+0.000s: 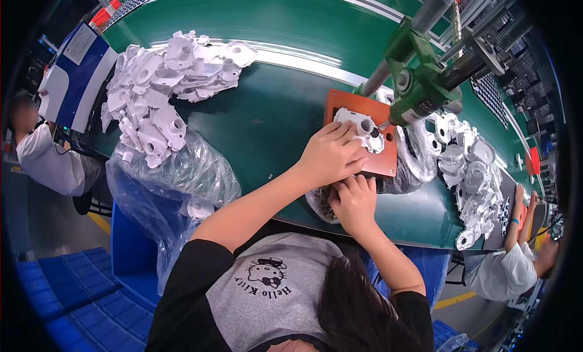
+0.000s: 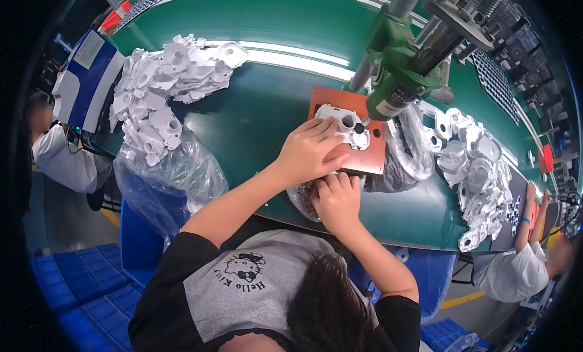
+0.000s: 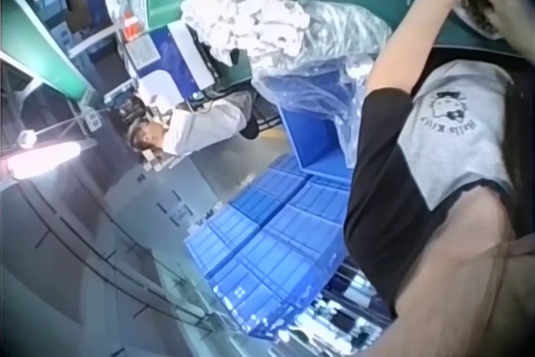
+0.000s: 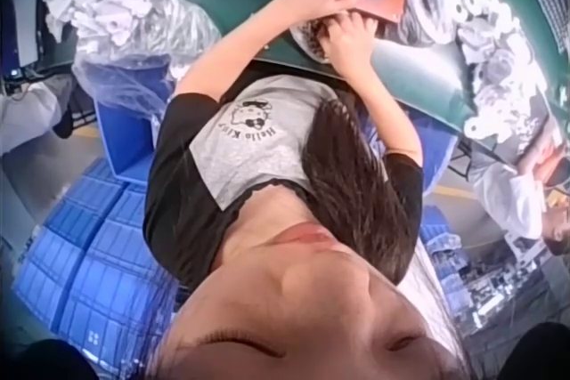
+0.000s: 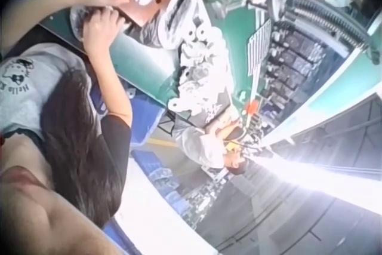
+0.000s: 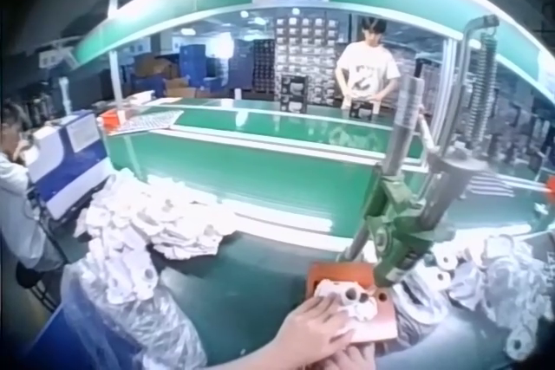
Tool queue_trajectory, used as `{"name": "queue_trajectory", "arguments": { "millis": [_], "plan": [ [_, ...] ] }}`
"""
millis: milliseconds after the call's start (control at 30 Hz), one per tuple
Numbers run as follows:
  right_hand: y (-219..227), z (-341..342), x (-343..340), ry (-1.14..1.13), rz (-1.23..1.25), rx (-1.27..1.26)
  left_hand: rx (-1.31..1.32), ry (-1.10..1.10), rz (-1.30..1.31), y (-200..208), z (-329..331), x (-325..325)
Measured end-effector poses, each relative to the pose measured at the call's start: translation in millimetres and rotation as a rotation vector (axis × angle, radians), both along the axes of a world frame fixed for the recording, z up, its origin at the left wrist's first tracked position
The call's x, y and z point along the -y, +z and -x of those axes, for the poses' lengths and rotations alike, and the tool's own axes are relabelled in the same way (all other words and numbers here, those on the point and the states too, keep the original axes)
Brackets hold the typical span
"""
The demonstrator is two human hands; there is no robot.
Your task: The recorder is using a manual press to assemble small white plastic components by inserting metal pins.
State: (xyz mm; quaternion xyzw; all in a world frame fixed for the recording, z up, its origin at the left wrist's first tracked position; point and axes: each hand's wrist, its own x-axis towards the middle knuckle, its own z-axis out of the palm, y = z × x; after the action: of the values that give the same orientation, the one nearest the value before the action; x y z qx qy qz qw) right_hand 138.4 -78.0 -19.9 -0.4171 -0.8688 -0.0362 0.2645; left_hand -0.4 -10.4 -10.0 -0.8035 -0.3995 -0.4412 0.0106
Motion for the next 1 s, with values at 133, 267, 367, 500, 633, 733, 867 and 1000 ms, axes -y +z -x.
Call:
{"name": "queue_trajectory", "arguments": {
  "millis": [133,267,367,500,633,733,867,1000],
  "plan": [
    [0.6,-0.6,0.1,-0.001,0.022,-0.042,-0.016,-0.002,0.013,-1.0,0.7,0.0],
    [6.3,-6.3,-2.0,0.019,0.071,-0.093,-0.002,0.004,0.019,-0.5,1.4,0.6],
    [12.5,-12.8,-5.2,0.05,0.147,-0.121,0.005,-0.008,0.002,-2.8,0.8,-0.9],
    [21.3,-24.4,-7.6,-0.038,0.535,-0.421,0.013,-0.018,-0.003,-2.3,-0.3,-1.4],
    [42.9,-41.2,-15.9,-0.092,0.996,-0.787,0.02,-0.021,0.003,-2.5,0.5,-1.6],
    [51.4,-56.5,-26.2,-0.08,1.084,-0.934,0.018,-0.008,0.004,-3.3,0.0,-1.8],
    [53.8,-70.5,-48.4,-0.053,0.988,-1.01,0.003,-0.015,-0.01,-1.1,0.7,-1.5],
    [47.6,-73.9,-72.6,-0.131,0.941,-0.971,0.016,-0.003,-0.027,2.5,-1.0,-0.7]
  ]
}}
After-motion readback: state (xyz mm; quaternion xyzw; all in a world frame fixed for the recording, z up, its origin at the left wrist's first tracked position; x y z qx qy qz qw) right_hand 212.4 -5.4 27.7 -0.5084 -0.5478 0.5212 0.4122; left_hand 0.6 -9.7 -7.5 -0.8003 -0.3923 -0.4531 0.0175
